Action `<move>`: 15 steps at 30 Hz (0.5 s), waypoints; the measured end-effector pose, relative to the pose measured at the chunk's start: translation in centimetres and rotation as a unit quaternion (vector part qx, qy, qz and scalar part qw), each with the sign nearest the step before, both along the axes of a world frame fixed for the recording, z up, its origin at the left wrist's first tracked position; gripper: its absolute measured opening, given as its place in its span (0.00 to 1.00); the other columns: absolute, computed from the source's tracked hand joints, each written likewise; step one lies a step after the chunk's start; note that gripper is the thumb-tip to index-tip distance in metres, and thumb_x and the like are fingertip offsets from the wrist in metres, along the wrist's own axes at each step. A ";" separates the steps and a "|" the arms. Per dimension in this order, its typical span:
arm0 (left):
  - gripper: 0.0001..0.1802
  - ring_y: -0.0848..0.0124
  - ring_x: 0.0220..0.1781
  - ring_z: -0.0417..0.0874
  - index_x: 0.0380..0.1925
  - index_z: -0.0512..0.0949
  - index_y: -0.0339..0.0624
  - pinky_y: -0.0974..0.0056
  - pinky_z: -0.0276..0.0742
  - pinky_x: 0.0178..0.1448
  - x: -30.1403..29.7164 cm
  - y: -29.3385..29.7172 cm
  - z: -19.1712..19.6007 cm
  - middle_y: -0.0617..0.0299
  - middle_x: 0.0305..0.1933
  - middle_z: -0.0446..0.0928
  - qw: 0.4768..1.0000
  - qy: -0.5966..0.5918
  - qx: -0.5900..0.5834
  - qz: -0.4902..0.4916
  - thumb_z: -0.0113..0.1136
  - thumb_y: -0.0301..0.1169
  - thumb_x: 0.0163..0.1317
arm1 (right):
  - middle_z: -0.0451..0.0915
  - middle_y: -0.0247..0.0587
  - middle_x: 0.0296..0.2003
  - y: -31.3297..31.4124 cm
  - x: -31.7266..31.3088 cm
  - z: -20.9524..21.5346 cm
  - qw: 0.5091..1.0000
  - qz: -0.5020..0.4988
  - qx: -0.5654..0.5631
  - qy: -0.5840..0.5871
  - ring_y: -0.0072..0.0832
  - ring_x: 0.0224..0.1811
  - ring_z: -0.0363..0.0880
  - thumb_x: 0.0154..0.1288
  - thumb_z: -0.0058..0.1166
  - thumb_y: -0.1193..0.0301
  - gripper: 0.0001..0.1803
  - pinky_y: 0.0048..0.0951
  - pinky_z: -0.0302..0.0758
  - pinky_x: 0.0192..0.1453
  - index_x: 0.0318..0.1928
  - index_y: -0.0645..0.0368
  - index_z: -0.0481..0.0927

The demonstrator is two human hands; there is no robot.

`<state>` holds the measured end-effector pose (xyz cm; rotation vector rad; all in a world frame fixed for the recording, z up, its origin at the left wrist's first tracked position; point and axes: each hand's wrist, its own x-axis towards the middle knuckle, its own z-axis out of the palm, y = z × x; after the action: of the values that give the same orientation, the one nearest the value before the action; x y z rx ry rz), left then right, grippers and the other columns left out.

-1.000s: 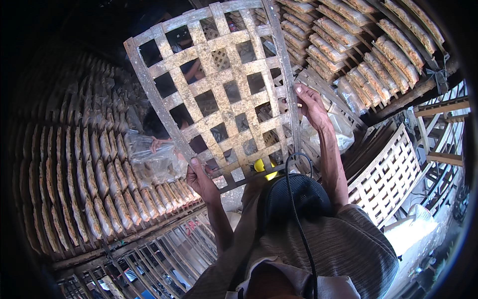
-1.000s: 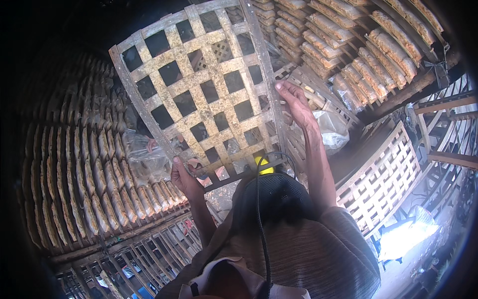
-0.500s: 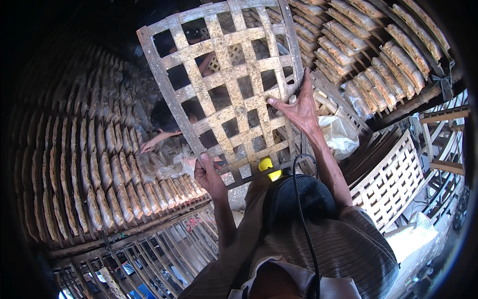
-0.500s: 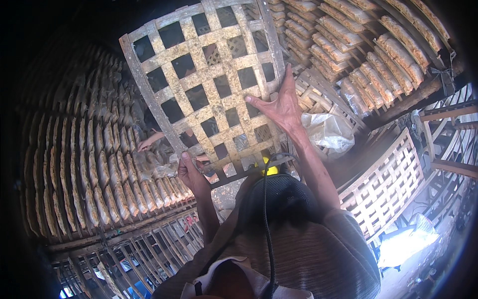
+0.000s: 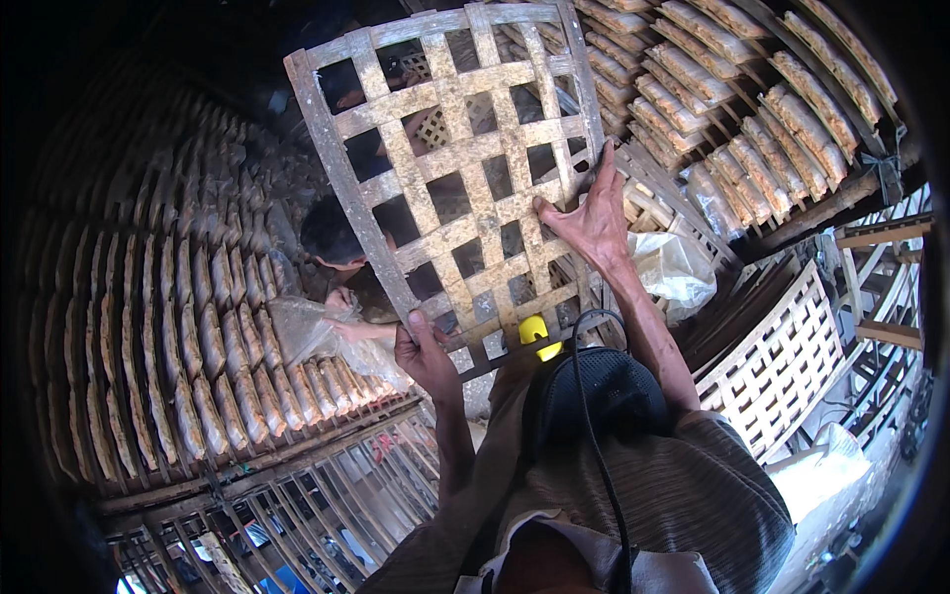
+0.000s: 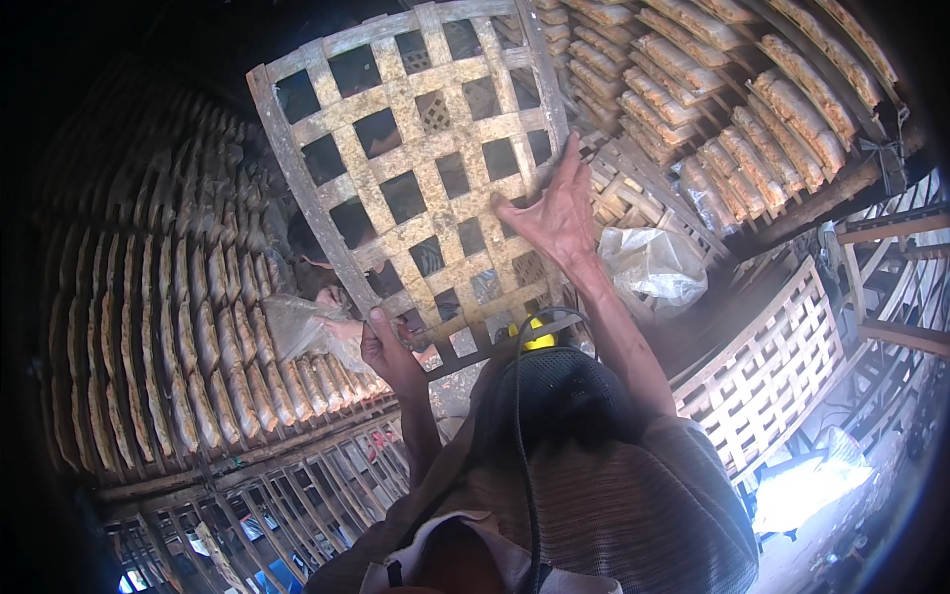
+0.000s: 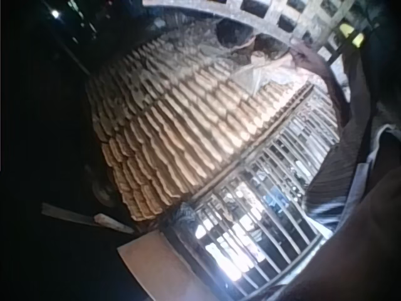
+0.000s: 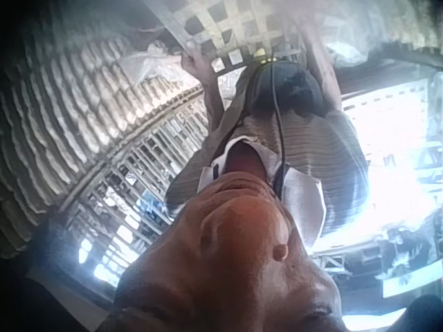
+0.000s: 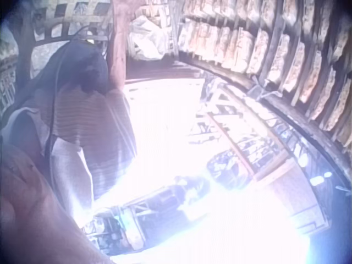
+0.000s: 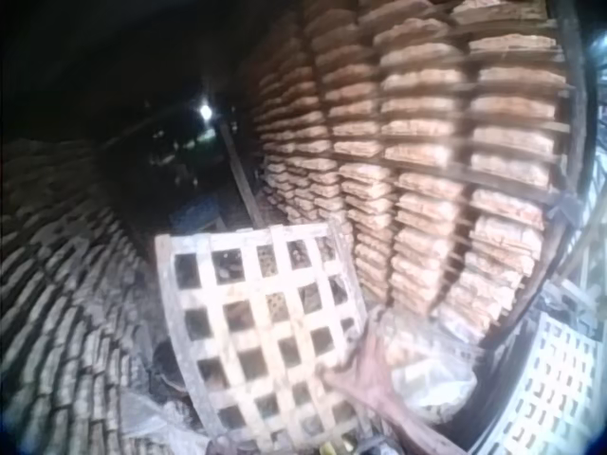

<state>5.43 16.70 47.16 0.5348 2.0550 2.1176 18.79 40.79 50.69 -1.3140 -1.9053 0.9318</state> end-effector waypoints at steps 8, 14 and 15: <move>0.18 0.82 0.24 0.68 0.30 0.76 0.42 0.72 0.62 0.31 -0.2 0.2 -0.7 0.71 0.21 0.70 1.000 0.021 0.010 0.004 0.55 0.39 0.81 | 0.62 0.70 0.70 2.1 0.7 -4.8 0.989 0.049 0.049 0.134 0.54 0.74 0.67 0.55 0.73 0.63 0.66 0.44 0.67 0.79 0.82 0.66 0.38; 0.20 0.82 0.24 0.70 0.28 0.77 0.41 0.72 0.62 0.30 0.1 0.4 -0.4 0.68 0.22 0.73 0.999 -0.012 0.020 0.029 0.56 0.41 0.80 | 0.54 0.73 0.76 1.6 0.6 -4.1 0.993 0.055 0.007 0.108 0.54 0.79 0.59 0.54 0.80 0.56 0.72 0.45 0.58 0.84 0.80 0.73 0.36; 0.20 0.82 0.24 0.70 0.29 0.77 0.41 0.72 0.62 0.31 0.0 0.3 -0.3 0.69 0.22 0.72 1.000 -0.001 0.013 0.024 0.56 0.40 0.80 | 0.54 0.76 0.76 1.5 0.0 -4.2 0.992 0.040 0.011 0.115 0.55 0.79 0.59 0.51 0.81 0.48 0.77 0.46 0.59 0.84 0.79 0.77 0.37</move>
<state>5.45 16.98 46.87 0.4920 2.0622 2.1748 18.83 42.33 46.47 -1.0735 -1.7942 1.0524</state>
